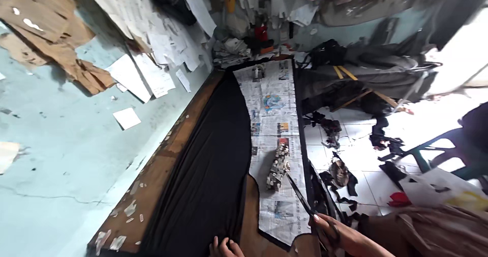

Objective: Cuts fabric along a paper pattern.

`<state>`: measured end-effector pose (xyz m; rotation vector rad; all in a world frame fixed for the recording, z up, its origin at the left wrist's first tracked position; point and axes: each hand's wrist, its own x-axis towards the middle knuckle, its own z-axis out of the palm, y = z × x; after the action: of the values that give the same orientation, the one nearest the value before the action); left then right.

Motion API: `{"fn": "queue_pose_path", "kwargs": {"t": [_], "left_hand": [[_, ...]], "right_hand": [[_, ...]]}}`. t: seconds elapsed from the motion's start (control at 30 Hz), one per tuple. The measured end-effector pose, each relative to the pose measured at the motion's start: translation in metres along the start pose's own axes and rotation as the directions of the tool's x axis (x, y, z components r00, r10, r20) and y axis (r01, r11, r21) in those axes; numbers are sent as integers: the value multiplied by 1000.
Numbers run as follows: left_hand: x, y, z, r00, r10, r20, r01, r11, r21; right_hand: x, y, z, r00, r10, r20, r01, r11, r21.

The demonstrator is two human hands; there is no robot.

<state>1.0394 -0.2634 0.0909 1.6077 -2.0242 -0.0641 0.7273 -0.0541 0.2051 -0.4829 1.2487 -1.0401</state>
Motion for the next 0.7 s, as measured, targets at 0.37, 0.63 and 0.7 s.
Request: {"fn": "queue_pose_path", "kwargs": {"t": [0.37, 0.63, 0.7], "left_hand": [[-37, 46, -45, 906, 350, 236, -299, 927, -228], [-80, 90, -30, 585, 670, 457, -587, 738, -331], [-81, 92, -30, 558, 654, 511, -593, 745, -306]], "right_hand": [[-109, 113, 53, 948, 83, -308, -69, 996, 56], [-120, 129, 95, 953, 174, -249, -169, 985, 41], [-119, 131, 100, 952, 196, -235, -186, 981, 61]]}}
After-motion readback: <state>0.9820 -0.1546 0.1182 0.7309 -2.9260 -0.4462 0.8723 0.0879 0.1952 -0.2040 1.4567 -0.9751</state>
